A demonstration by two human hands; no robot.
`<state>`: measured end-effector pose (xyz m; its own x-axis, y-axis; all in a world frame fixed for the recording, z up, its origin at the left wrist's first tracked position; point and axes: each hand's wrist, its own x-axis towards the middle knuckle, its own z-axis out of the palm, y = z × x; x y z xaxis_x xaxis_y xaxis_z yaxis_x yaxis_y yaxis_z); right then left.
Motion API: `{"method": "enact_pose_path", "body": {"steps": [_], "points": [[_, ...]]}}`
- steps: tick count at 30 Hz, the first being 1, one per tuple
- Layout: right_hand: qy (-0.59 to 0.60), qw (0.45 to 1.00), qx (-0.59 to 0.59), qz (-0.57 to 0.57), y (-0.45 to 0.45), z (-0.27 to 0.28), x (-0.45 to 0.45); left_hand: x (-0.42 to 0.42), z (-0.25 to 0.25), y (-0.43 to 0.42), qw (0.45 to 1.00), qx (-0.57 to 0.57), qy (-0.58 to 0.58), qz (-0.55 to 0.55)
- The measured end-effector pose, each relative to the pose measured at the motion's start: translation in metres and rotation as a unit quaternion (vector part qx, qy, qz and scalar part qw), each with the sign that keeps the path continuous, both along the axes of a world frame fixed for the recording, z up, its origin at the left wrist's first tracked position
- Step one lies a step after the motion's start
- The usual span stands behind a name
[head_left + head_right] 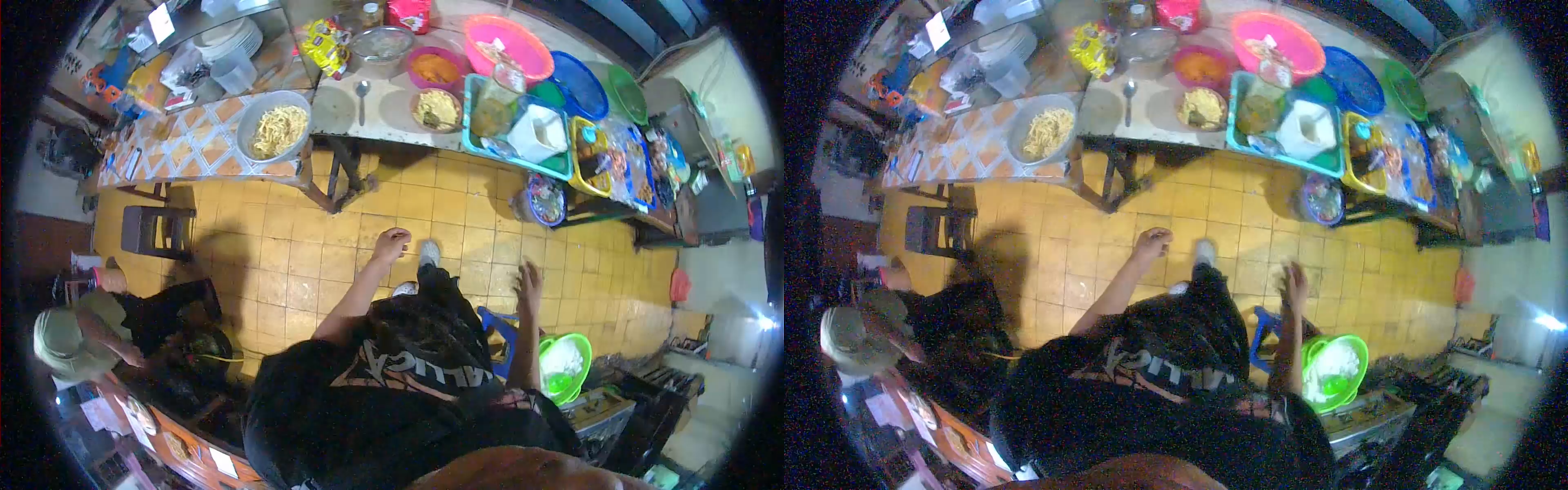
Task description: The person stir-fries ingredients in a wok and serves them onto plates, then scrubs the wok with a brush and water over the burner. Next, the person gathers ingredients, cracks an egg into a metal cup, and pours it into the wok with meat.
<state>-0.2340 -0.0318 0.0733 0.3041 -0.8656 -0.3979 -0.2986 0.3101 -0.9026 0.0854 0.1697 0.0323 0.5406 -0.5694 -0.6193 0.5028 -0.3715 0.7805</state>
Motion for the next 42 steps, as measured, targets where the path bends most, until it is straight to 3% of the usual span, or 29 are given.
{"method": "enact_pose_path", "body": {"steps": [1,2,3,6,8,9,11,13,15,19,21,23,25,26,27,29,30,33,34,35,36,37,38,41,42], "points": [[0.022,0.988,-0.097,0.116,-0.030,-0.007,0.058,0.008,-0.002,0.000,1.000,0.000,0.002,0.010],[0.036,0.985,-0.120,0.120,-0.025,0.055,0.132,0.016,-0.004,-0.001,0.999,-0.040,0.029,0.017],[0.041,0.864,-0.450,0.221,-0.077,0.008,0.175,0.027,-0.005,-0.002,0.995,-0.080,0.055,0.024],[0.115,0.898,-0.359,0.228,-0.122,0.003,0.300,0.064,0.028,-0.014,0.998,-0.046,0.025,0.037],[0.294,0.782,-0.499,0.232,-0.148,-0.010,0.364,0.096,0.021,-0.028,0.995,-0.092,0.009,0.035],[0.282,0.784,-0.502,0.231,-0.165,-0.012,0.388,0.114,0.026,-0.037,0.995,-0.096,0.021,0.014],[0.310,0.823,-0.172,0.443,-0.180,-0.026,0.406,0.140,0.038,-0.055,0.987,-0.159,0.011,0.008],[0.302,0.796,-0.309,0.423,-0.174,-0.021,0.406,0.167,0.033,-0.079,0.973,-0.189,-0.121,-0.054],[0.255,0.758,-0.447,0.401,-0.170,-0.007,0.395,0.180,0.038,-0.111,0.989,-0.083,-0.110,-0.057],[0.308,0.717,-0.460,0.423,-0.156,0.003,0.401,0.211,0.046,-0.174,0.973,-0.005,-0.174,-0.151],[0.142,0.780,-0.474,0.384,-0.145,0.018,0.403,0.219,0.028,-0.193,0.976,-0.038,-0.154,-0.148],[0.194,0.783,-0.449,0.384,-0.139,0.010,0.404,0.219,0.030,-0.199,0.967,-0.041,-0.174,-0.183],[0.239,0.733,-0.445,0.456,-0.137,-0.004,0.403,0.215,0.020,-0.205,0.930,-0.072,-0.314,-0.174],[0.121,0.797,-0.413,0.424,-0.136,-0.028,0.397,0.219,0.016,-0.207,0.953,-0.084,-0.212,-0.198],[-0.005,0.837,-0.378,0.395,-0.136,-0.056,0.391,0.221,0.017,-0.207,0.952,-0.086,-0.212,-0.203],[0.184,0.733,-0.515,0.405,-0.110,-0.017,0.400,0.223,0.025,-0.206,0.951,-0.062,-0.198,-0.230],[0.191,0.801,-0.406,0.397,-0.097,0.004,0.403,0.225,0.034,-0.205,0.949,-0.065,-0.199,-0.235],[0.122,0.826,-0.462,0.299,-0.077,0.002,0.404,0.229,0.059,-0.203,0.943,-0.017,-0.155,-0.293],[0.082,0.902,-0.308,0.292,-0.071,0.000,0.402,0.228,0.062,-0.201,0.964,-0.065,-0.075,-0.247],[0.085,0.904,-0.309,0.282,-0.066,-0.002,0.399,0.227,0.065,-0.198,0.973,-0.111,0.007,-0.200],[-0.037,0.959,-0.145,0.239,-0.061,-0.002,0.398,0.227,0.053,-0.198,0.968,-0.112,-0.008,-0.223],[-0.163,0.969,0.021,0.184,-0.058,0.002,0.399,0.226,0.054,-0.194,0.965,-0.114,-0.010,-0.238],[-0.152,0.975,0.099,0.131,-0.056,0.006,0.401,0.226,0.056,-0.189,0.973,-0.099,-0.009,-0.208],[-0.249,0.954,0.160,0.043,-0.049,0.014,0.385,0.212,0.034,-0.174,0.993,-0.089,0.011,-0.083],[-0.209,0.963,0.172,-0.010,-0.042,0.036,0.380,0.202,0.030,-0.167,0.996,-0.077,0.008,-0.041]]}}
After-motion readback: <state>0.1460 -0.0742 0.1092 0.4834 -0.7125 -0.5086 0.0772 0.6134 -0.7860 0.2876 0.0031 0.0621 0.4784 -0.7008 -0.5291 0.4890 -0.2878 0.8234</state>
